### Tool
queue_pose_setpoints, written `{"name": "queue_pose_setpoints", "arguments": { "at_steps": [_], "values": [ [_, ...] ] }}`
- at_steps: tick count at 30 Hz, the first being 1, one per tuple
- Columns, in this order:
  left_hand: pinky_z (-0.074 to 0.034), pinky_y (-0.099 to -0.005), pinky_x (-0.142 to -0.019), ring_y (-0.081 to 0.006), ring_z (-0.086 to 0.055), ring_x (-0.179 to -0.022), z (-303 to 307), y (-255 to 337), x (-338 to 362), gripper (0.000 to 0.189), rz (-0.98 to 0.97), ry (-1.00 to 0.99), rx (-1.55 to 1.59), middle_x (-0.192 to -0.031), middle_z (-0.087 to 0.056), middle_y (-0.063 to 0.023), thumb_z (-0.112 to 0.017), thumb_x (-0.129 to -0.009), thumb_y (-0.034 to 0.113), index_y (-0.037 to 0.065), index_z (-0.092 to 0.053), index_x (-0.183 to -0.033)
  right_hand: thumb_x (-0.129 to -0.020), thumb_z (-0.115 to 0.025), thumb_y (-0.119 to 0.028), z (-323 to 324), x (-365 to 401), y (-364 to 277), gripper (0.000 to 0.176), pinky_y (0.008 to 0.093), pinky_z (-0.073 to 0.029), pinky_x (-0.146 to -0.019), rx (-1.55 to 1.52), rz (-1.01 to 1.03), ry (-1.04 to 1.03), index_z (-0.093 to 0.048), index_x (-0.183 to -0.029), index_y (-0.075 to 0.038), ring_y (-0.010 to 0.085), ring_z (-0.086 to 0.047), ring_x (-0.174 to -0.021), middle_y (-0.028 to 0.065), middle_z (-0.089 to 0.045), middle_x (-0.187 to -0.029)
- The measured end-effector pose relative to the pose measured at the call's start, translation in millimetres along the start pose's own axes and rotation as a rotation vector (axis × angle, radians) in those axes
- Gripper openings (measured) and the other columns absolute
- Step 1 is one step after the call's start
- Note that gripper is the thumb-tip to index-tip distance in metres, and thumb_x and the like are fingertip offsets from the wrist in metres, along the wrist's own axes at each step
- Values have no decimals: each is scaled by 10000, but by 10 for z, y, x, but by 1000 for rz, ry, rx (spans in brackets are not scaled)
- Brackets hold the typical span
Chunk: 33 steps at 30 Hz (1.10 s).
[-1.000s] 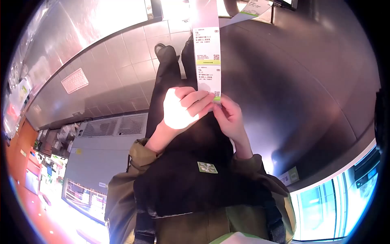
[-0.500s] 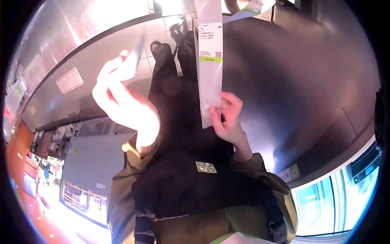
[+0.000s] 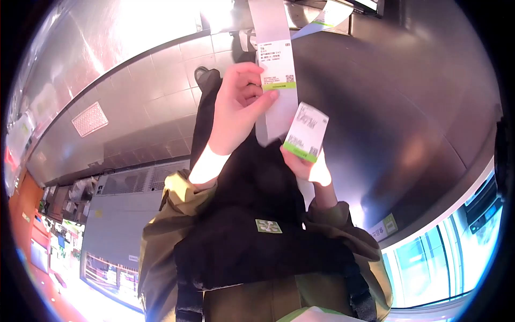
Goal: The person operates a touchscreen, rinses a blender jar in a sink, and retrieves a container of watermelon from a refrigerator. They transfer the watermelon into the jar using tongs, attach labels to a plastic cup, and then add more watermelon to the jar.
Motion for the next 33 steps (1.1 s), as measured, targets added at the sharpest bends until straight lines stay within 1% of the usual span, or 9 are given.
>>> {"name": "queue_pose_setpoints", "arguments": {
  "at_steps": [5, 13, 17, 21, 23, 25, 26, 29, 33],
  "values": [
    [-477, -192, -681, -95, -563, -820, -60, 69, 66, 233, -112, 80, -224, -985, -521, -51, -653, -750, -41, 49, -609, -960, -811, -565, 43, -33, -399, 90, 450, 299, -428, -870, -395, -84, 263, -403, -1230, 23, 165, -527, -1023, 100, -534, -1107],
    [-403, -311, -676, -198, -487, -797, -100, 357, 90, 260, -798, 161, -1099, -843, -579, 15, -731, -574, 32, 116, -676, -814, -844, -488, 91, -80, -469, -10, 578, 296, -434, -860, -386, -168, 318, -230, -1352, -4, 170, -540, -987, 112, -537, -1095],
    [-408, -301, -657, -186, -504, -730, -62, 454, 11, 234, -901, 122, -1081, -811, -585, 19, -705, -587, 2, 80, -632, -795, -846, -460, 113, -52, -449, -33, 570, 285, -422, -879, -323, -219, 297, -230, -1355, -3, 176, -523, -1037, 131, -503, -1177],
    [-408, -216, -575, -118, -513, -641, 198, 1144, -100, 189, -543, 663, -447, -816, -581, -72, -578, -696, -115, 15, -578, -834, -818, -484, 80, 216, -475, -41, 607, 337, -361, -959, 18, -114, 273, -233, -1364, -5, 224, -443, -1165, 166, -399, -1311],
    [-458, -246, -596, -185, -564, -699, -94, 1508, 55, 224, -918, 465, -858, -866, -600, -112, -604, -667, -88, 1, -610, -872, -799, -496, 55, 336, -524, -447, 643, 368, -323, -996, 391, 92, 279, -222, -1377, -11, 253, -395, -1219, 178, -340, -1364],
    [-518, -298, -645, -279, -624, -813, -388, 1710, 273, 268, -1298, 168, -1181, -964, -619, -167, -638, -627, -51, -9, -642, -892, -751, -469, 51, 339, -517, -944, 640, 405, -228, -1049, -307, 355, 316, -257, -1353, 11, 286, -365, -1241, 182, -355, -1352],
    [-534, -333, -702, -284, -623, -896, -502, 1852, 328, 260, -1221, -128, -1131, -997, -616, -167, -651, -637, -13, -3, -643, -897, -749, -489, 45, 367, -512, -1191, 575, 395, -253, -1034, -307, 340, 268, -333, -1301, 8, 275, -389, -1219, 172, -388, -1328],
    [-541, -366, -759, -280, -624, -919, -716, 2066, 503, 214, -1291, -235, -1109, -978, -621, -162, -646, -662, -6, -23, -631, -875, -747, -503, 36, 568, -556, -1869, 464, 356, -285, -1006, 198, 405, 192, -468, -1207, -8, 212, -442, -1153, 125, -510, -1205],
    [-522, -349, -725, -249, -604, -929, -1062, 2602, 443, 301, -1355, -364, -1195, -1017, -610, -75, -714, -640, 98, 55, -637, -928, -787, -445, 1, 838, -617, -2416, 448, 361, -266, -1018, -121, 390, 224, -414, -1233, 35, 208, -439, -1145, 143, -514, -1160]
  ]
}}
Point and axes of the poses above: each hand's wrist, its own x-axis away from the middle knuckle, its own z-axis out of the back of the hand, y = z × x, the point moved 4 cm from there along -x, towards the middle knuckle
